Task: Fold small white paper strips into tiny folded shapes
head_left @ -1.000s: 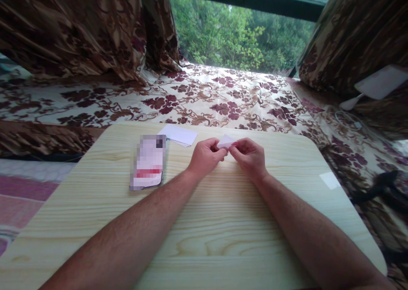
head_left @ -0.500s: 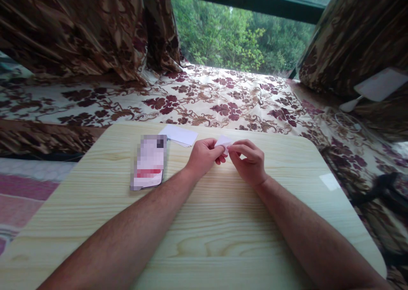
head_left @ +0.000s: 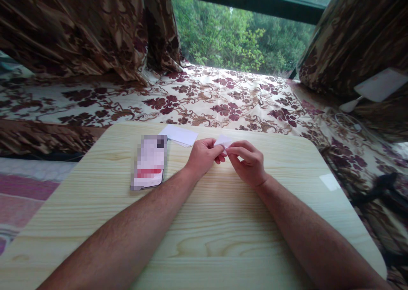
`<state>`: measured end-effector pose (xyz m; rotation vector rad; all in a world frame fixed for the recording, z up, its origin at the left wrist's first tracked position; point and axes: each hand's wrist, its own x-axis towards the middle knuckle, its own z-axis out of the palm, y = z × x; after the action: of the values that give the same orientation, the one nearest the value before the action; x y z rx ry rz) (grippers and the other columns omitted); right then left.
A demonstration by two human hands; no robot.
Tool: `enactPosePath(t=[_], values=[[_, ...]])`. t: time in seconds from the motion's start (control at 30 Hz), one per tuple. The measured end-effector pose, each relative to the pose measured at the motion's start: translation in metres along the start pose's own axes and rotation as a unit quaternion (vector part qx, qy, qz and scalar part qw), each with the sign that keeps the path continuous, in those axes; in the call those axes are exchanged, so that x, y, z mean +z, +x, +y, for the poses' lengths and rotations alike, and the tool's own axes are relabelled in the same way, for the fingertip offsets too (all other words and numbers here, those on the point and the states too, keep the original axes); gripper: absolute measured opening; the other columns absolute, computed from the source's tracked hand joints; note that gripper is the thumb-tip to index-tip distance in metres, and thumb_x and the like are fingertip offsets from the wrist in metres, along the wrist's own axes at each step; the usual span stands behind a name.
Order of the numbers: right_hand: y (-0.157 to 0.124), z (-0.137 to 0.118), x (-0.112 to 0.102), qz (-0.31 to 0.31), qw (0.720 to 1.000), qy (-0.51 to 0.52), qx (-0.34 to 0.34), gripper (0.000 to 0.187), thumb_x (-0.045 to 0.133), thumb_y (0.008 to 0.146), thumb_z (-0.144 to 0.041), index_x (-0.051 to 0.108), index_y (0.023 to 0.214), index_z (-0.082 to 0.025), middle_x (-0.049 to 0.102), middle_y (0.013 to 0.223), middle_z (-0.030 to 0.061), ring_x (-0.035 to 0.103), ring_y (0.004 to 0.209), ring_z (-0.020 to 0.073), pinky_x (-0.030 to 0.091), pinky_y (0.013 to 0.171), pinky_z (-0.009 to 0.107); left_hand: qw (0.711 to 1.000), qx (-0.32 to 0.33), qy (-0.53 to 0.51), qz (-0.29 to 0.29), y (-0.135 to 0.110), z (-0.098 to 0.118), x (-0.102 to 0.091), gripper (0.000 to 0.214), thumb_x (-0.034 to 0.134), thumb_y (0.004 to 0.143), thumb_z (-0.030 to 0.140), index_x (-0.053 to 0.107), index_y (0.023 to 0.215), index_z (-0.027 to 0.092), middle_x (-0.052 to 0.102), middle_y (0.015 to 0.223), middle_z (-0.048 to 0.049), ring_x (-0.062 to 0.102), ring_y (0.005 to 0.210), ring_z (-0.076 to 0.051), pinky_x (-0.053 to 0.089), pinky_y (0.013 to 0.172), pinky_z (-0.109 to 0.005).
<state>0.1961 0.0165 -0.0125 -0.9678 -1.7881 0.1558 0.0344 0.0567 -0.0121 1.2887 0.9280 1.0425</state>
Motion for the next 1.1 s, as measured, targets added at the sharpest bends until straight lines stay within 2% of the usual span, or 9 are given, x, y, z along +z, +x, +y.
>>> enactPosePath(t=[0.17, 0.33, 0.4, 0.47, 0.57, 0.67, 0.8, 1.1], values=[[0.001, 0.0, 0.0, -0.002, 1.0, 0.008, 0.003, 0.021, 0.061, 0.084, -0.008, 0.074, 0.09, -0.024, 0.069, 0.092, 0.0058, 0.066, 0.083, 0.0153, 0.055, 0.074, 0.029, 1.0, 0.004, -0.012, -0.001, 0.001, -0.001, 0.0, 0.016, 0.063, 0.077, 0.027, 0.066, 0.071, 0.013, 0.068, 0.062, -0.0046, 0.059, 0.049, -0.012, 0.044, 0.046, -0.022], [0.001, -0.003, 0.001, 0.007, 0.998, 0.041, 0.041, 0.02, 0.06, 0.082, -0.01, 0.074, 0.09, -0.023, 0.069, 0.094, 0.0067, 0.067, 0.082, 0.0161, 0.055, 0.071, 0.029, 1.0, 0.01, -0.009, -0.004, 0.0, 0.0, 0.0, 0.022, 0.065, 0.078, 0.034, 0.067, 0.073, 0.012, 0.068, 0.065, -0.0055, 0.058, 0.05, -0.012, 0.044, 0.047, -0.023], [0.001, -0.004, 0.002, 0.021, 0.993, 0.064, 0.096, 0.013, 0.062, 0.081, -0.014, 0.072, 0.086, -0.021, 0.069, 0.091, 0.0064, 0.066, 0.078, 0.0159, 0.054, 0.067, 0.028, 1.0, 0.015, 0.008, -0.005, 0.0, 0.001, 0.0, 0.023, 0.064, 0.079, 0.035, 0.066, 0.073, 0.013, 0.067, 0.063, -0.0047, 0.057, 0.05, -0.011, 0.043, 0.047, -0.023], [0.001, -0.003, 0.003, 0.036, 0.977, 0.104, 0.182, 0.005, 0.064, 0.082, -0.019, 0.068, 0.081, -0.019, 0.067, 0.077, 0.0037, 0.063, 0.066, 0.0138, 0.05, 0.058, 0.026, 0.999, 0.02, 0.029, -0.005, -0.001, 0.001, 0.0, 0.023, 0.063, 0.08, 0.034, 0.066, 0.071, 0.013, 0.064, 0.059, -0.0032, 0.055, 0.049, -0.011, 0.042, 0.047, -0.023], [0.003, 0.0, 0.003, 0.02, 0.935, 0.181, 0.304, 0.014, 0.065, 0.083, -0.03, 0.061, 0.075, -0.018, 0.059, 0.056, -0.0025, 0.053, 0.047, 0.0098, 0.042, 0.045, 0.022, 0.998, 0.025, 0.05, -0.001, -0.002, 0.003, 0.0, 0.022, 0.062, 0.081, 0.032, 0.065, 0.07, 0.014, 0.062, 0.057, -0.0016, 0.053, 0.049, -0.01, 0.04, 0.048, -0.022], [0.005, 0.001, 0.003, -0.024, 0.904, 0.227, 0.362, 0.022, 0.066, 0.081, -0.038, 0.061, 0.073, -0.017, 0.061, 0.056, -0.0018, 0.051, 0.043, 0.0093, 0.039, 0.042, 0.021, 0.998, 0.021, 0.061, -0.001, -0.003, 0.006, 0.0, 0.022, 0.062, 0.081, 0.033, 0.065, 0.07, 0.014, 0.062, 0.056, -0.0009, 0.053, 0.049, -0.01, 0.04, 0.048, -0.022], [0.005, 0.002, 0.003, -0.052, 0.891, 0.243, 0.379, 0.024, 0.067, 0.079, -0.039, 0.06, 0.07, -0.018, 0.06, 0.052, -0.002, 0.05, 0.042, 0.0089, 0.039, 0.042, 0.021, 0.997, 0.013, 0.078, -0.007, -0.005, 0.011, 0.001, 0.023, 0.063, 0.08, 0.035, 0.063, 0.068, 0.015, 0.06, 0.055, 0.0001, 0.051, 0.048, -0.009, 0.037, 0.047, -0.021], [0.003, 0.004, 0.004, -0.047, 0.89, 0.262, 0.37, 0.022, 0.067, 0.079, -0.034, 0.057, 0.068, -0.018, 0.059, 0.051, -0.0034, 0.047, 0.041, 0.0081, 0.037, 0.042, 0.021, 0.997, 0.007, 0.081, -0.011, -0.005, 0.012, 0.002, 0.023, 0.064, 0.079, 0.037, 0.064, 0.07, 0.015, 0.062, 0.056, -0.0002, 0.052, 0.047, -0.009, 0.038, 0.047, -0.021]])
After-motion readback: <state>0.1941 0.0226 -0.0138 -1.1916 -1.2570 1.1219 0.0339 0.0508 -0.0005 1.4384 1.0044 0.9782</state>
